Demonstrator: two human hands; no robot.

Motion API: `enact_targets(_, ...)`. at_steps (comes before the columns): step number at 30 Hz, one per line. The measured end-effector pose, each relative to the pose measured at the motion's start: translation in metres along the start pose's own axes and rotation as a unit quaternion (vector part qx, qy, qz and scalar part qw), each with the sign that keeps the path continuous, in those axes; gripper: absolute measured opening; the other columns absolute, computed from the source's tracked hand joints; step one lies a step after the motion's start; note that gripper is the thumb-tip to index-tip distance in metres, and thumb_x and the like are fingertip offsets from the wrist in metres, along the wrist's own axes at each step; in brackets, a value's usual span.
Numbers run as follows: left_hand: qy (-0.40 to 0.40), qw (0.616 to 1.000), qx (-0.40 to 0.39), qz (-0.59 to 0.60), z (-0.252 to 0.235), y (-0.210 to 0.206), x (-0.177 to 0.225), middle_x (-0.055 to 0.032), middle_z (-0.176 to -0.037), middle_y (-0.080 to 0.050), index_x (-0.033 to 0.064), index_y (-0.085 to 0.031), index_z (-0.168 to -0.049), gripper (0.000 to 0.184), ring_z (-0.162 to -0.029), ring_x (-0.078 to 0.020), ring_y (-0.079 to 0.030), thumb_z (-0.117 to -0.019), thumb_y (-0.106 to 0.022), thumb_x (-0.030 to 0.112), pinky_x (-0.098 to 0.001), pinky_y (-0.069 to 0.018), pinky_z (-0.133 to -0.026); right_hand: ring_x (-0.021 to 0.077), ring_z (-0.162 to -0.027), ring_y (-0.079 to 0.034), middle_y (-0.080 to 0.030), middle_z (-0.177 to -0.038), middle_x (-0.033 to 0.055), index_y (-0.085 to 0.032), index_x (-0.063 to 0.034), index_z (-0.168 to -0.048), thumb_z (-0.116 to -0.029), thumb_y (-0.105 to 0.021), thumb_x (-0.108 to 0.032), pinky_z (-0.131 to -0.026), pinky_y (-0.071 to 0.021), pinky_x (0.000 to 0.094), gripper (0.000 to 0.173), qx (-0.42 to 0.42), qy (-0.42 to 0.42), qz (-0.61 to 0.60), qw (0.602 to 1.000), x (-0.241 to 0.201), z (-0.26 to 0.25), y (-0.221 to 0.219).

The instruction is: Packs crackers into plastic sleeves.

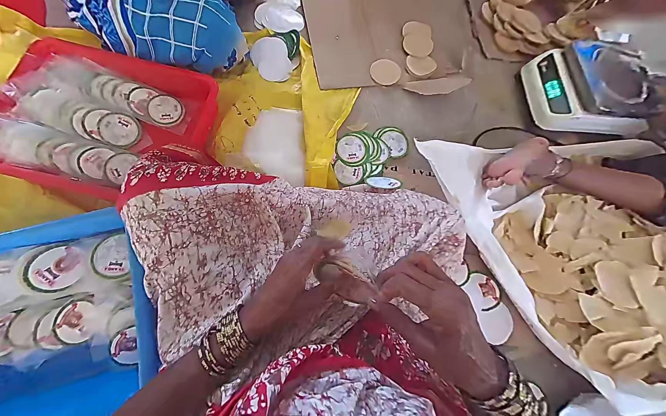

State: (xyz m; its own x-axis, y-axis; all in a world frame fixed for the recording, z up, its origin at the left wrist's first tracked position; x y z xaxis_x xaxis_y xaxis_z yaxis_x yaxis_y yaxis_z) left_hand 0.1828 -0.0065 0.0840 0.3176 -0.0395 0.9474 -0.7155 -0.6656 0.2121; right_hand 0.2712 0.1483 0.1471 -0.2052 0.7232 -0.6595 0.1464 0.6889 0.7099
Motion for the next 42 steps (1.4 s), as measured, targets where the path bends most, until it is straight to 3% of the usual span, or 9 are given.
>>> enact_targets(3, -0.156, 0.975, 0.023, -0.156, -0.005, -0.003, 0.044, -0.0075, -0.142, -0.057, 0.0125, -0.053, -0.134, 0.037, -0.138, -0.0175, -0.048, -0.1030, -0.061, 0.031, -0.0375, -0.0319, -0.119, 0.0120, -0.091, -0.058, -0.068, -0.085, -0.0021, -0.068, -0.0161, -0.092, -0.1020, -0.056, -0.024, -0.085, -0.0431, 0.0243, 0.018, -0.010, 0.057, 0.024, 0.998, -0.013, -0.007, -0.003)
enact_targets(7, -0.245, 0.941, -0.002, -0.231, -0.010, -0.006, 0.067, -0.0031, -0.101, -0.068, 0.0121, -0.060, -0.118, 0.018, -0.094, -0.0130, -0.063, -0.1050, -0.058, 0.025, -0.0370, -0.0340, -0.112, 0.0152, -0.080, -0.052, -0.058, -0.076, -0.0001, -0.066, -0.0154, -0.091, -0.1041, -0.053, -0.026, -0.077, -0.0400, 0.0272, 0.021, -0.001, 0.091, 0.074, 0.993, -0.022, -0.012, -0.003)
enact_targets(11, -0.226, 0.942, -0.057, -0.241, -0.008, -0.004, 0.053, -0.0018, -0.081, -0.063, 0.0138, -0.068, -0.097, 0.014, -0.080, -0.0153, -0.058, -0.1045, -0.057, 0.019, -0.0396, -0.0351, -0.105, 0.0129, -0.081, -0.057, -0.062, -0.077, -0.0010, -0.062, -0.0169, -0.085, -0.0995, -0.055, -0.024, -0.075, -0.0449, 0.0242, 0.017, 0.030, 0.055, 0.056, 0.996, -0.015, -0.011, 0.006)
enact_targets(15, -0.186, 0.974, 0.003, -0.128, -0.006, 0.010, 0.049, -0.0033, -0.081, -0.064, 0.0105, -0.068, -0.098, 0.018, -0.085, -0.0115, -0.062, -0.1058, -0.055, 0.019, -0.0372, -0.0333, -0.113, 0.0085, -0.124, -0.056, -0.060, -0.131, 0.0050, -0.057, -0.0132, -0.131, -0.0934, -0.071, -0.050, -0.102, -0.0483, 0.0230, 0.054, 0.059, -0.020, -0.064, 0.996, 0.000, -0.008, 0.010)
enact_targets(18, -0.158, 0.987, 0.033, -0.010, -0.006, 0.013, 0.042, -0.0036, -0.083, -0.065, 0.0061, -0.067, -0.098, 0.017, -0.090, -0.0089, -0.064, -0.1050, -0.057, 0.017, -0.0333, -0.0438, -0.108, 0.0122, -0.129, -0.057, -0.061, -0.139, 0.0065, -0.047, -0.0022, -0.145, -0.0851, -0.078, -0.050, -0.106, -0.0503, 0.0315, 0.083, 0.036, -0.085, -0.207, 0.974, 0.026, -0.004, -0.014)
enact_targets(24, -0.138, 0.985, 0.085, -0.063, -0.007, 0.019, 0.033, 0.0003, -0.102, -0.062, 0.0130, -0.066, -0.100, 0.013, -0.112, -0.0089, -0.055, -0.1043, -0.058, 0.022, -0.0288, -0.0388, -0.106, 0.0035, -0.086, -0.073, -0.078, -0.094, -0.0059, -0.075, -0.0137, -0.101, -0.0868, -0.079, -0.015, -0.080, -0.0624, 0.0245, 0.015, 0.048, -0.148, -0.390, 0.907, 0.041, 0.006, -0.042)
enact_targets(31, -0.188, 0.965, 0.002, -0.182, 0.000, -0.007, 0.043, -0.0013, -0.093, -0.066, 0.0122, -0.060, -0.099, 0.020, -0.103, -0.0123, -0.059, -0.1072, -0.044, 0.020, -0.0369, -0.0219, -0.117, -0.0061, -0.074, -0.065, -0.071, -0.078, -0.0034, -0.071, -0.0063, -0.090, -0.0909, -0.068, -0.025, -0.068, -0.0535, 0.0136, 0.019, 0.106, -0.104, -0.128, 0.981, 0.040, 0.002, -0.026)
enact_targets(35, -0.112, 0.968, -0.030, -0.222, -0.005, -0.004, 0.032, -0.0012, -0.083, -0.063, 0.0101, -0.062, -0.107, 0.039, -0.083, -0.0117, -0.059, -0.0995, -0.061, 0.048, -0.0406, -0.0255, -0.113, -0.0027, -0.081, -0.068, -0.074, -0.085, -0.0002, -0.073, -0.0074, -0.092, -0.0940, -0.069, -0.028, -0.075, -0.0555, 0.0152, 0.021, 0.108, -0.085, -0.078, 0.987, 0.032, 0.006, -0.023)
enact_targets(42, -0.112, 0.979, -0.003, -0.168, -0.003, -0.004, 0.032, -0.0048, -0.071, -0.066, 0.0049, -0.067, -0.090, 0.017, -0.067, -0.0118, -0.059, -0.1009, -0.055, 0.011, -0.0338, -0.0373, -0.103, 0.0037, -0.085, -0.069, -0.075, -0.088, 0.0004, -0.074, -0.0101, -0.093, -0.0981, -0.063, -0.030, -0.078, -0.0562, 0.0203, 0.023, 0.092, -0.051, -0.036, 0.994, 0.026, 0.002, -0.030)
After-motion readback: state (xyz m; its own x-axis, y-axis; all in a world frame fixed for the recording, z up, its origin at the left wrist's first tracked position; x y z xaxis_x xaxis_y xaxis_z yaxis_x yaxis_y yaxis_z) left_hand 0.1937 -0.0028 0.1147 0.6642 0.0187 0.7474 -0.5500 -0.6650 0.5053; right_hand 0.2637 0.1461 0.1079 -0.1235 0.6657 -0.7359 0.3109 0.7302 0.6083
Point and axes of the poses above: each hand's wrist, its own z-axis away from the middle knuckle, its own y-axis out of the back of the hand, x = y × z, the point moved 7 cm from there along -z, towards the middle knuckle
